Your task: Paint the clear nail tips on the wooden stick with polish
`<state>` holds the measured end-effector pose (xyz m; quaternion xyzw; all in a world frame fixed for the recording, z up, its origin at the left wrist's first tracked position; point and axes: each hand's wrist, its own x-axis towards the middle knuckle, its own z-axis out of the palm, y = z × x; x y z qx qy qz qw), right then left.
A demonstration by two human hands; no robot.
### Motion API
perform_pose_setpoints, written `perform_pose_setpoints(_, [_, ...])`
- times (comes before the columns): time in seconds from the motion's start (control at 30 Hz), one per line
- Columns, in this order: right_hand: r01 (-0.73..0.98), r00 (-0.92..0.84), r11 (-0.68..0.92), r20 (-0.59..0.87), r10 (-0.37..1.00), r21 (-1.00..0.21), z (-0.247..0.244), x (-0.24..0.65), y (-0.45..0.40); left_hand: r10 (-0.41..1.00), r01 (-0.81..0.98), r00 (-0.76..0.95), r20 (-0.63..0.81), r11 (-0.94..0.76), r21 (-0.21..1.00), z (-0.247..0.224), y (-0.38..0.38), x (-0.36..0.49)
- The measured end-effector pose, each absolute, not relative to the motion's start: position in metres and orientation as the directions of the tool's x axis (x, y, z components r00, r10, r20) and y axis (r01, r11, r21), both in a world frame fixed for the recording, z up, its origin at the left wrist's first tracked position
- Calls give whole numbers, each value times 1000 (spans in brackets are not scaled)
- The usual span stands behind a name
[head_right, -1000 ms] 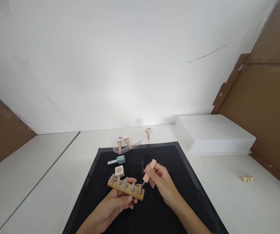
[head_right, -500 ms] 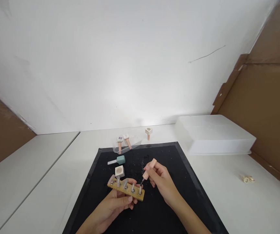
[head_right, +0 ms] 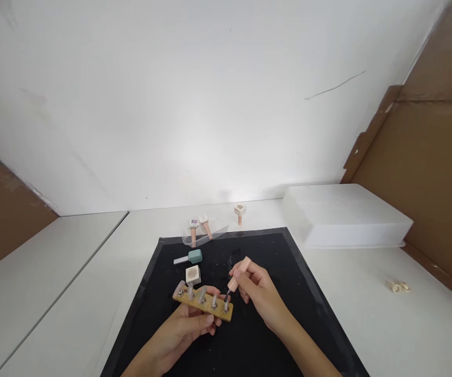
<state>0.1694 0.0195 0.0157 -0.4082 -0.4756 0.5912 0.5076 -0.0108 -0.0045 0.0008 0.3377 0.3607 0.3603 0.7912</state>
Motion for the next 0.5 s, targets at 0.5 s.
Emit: perform_pose_setpoints(0.5, [-251,-156,-1,39,987,-968,16,173,20,808,-329,486,-333,522,787,1,-3,-12])
